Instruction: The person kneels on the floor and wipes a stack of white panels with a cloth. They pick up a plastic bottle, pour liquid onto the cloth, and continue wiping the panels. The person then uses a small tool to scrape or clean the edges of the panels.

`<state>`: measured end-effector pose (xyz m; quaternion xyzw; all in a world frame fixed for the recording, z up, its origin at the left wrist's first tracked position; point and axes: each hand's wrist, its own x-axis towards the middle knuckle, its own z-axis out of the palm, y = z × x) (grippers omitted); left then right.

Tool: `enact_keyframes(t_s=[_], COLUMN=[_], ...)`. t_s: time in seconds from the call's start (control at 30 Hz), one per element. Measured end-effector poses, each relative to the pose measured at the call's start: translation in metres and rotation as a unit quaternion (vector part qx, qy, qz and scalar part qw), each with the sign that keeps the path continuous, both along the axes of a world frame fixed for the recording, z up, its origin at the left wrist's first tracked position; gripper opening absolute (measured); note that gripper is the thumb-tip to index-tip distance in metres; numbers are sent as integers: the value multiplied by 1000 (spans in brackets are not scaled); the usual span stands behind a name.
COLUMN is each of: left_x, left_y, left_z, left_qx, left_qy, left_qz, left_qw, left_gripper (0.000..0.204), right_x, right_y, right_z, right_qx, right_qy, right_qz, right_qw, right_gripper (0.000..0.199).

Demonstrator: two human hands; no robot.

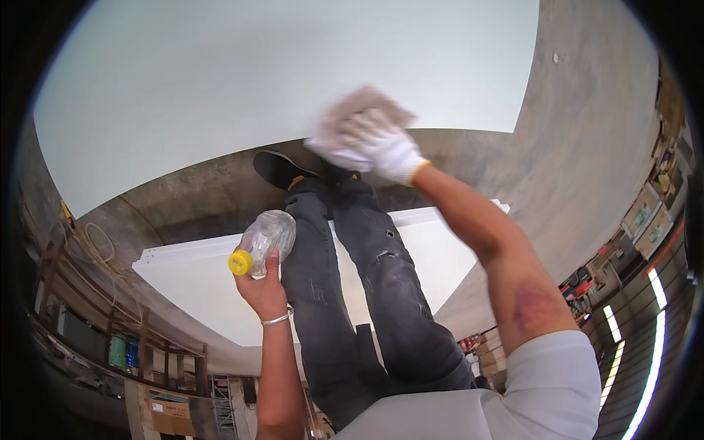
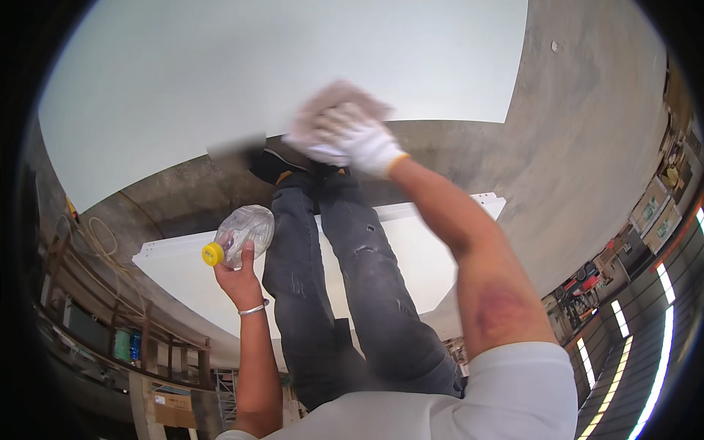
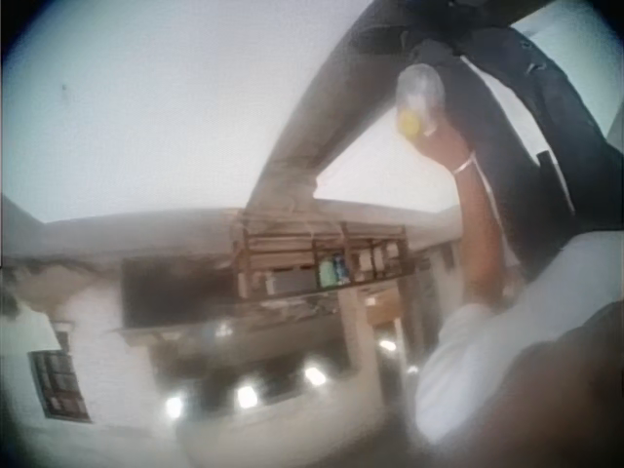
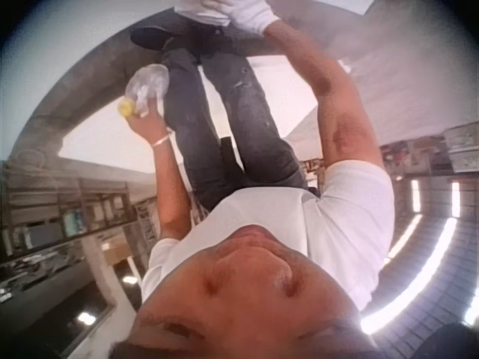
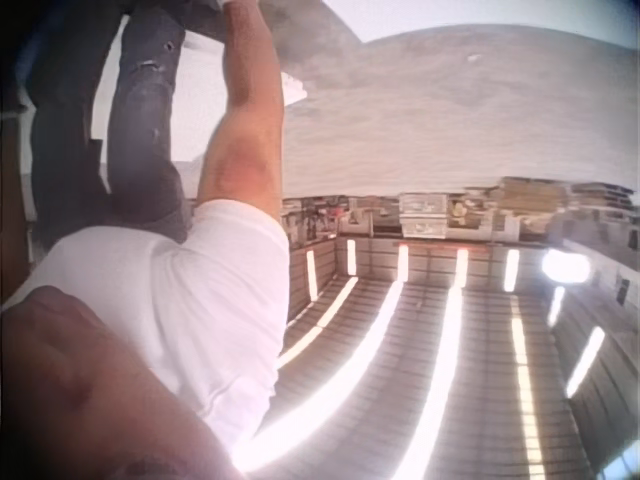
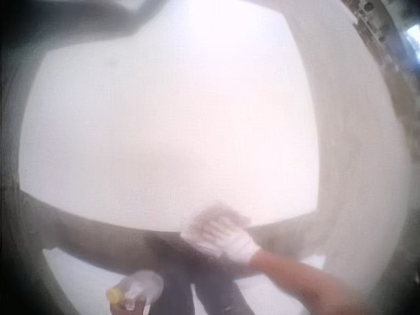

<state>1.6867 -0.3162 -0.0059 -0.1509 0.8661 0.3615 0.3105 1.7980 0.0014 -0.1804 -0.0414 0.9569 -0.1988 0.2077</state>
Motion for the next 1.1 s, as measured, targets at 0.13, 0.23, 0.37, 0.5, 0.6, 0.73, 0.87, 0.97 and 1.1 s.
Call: enact_keyframes(t_s=[0.13,0.23,0.37,0.5,0.6,0.73,0.87,0.97,1.1], left_x=[2,12,19,12,-3,-18,-22,-11,-2], left_y=[-7,-5,4,12,10,-3,-10,-7,-3], left_z=[-5,-8,-8,-3,6,17,11,7,11], left_qx=[-17,39,34,27,16,25,-14,34,44], left_qy=[0,-23,-13,6,35,67,77,70,34], left_qz=[6,63,62,76,87,137,132,173,240], left_qw=[1000,997,997,997,995,988,988,982,969], left_gripper=[58,57,64,64,61,54,52,56,63], right_x=[131,154,64,-87,-164,-143,-24,24,-33], right_y=[109,124,55,-78,-158,-128,8,63,9], right_z=[27,31,9,-17,-26,-17,13,23,9], right_qx=[122,149,56,-76,-141,-70,1,76,28], right_qy=[-183,-133,-74,142,167,187,1,80,32], right_qz=[-82,-49,0,47,-4,31,93,138,144], right_qw=[972,979,996,986,976,979,996,984,989], right_gripper=[71,77,72,61,57,53,53,61,59])
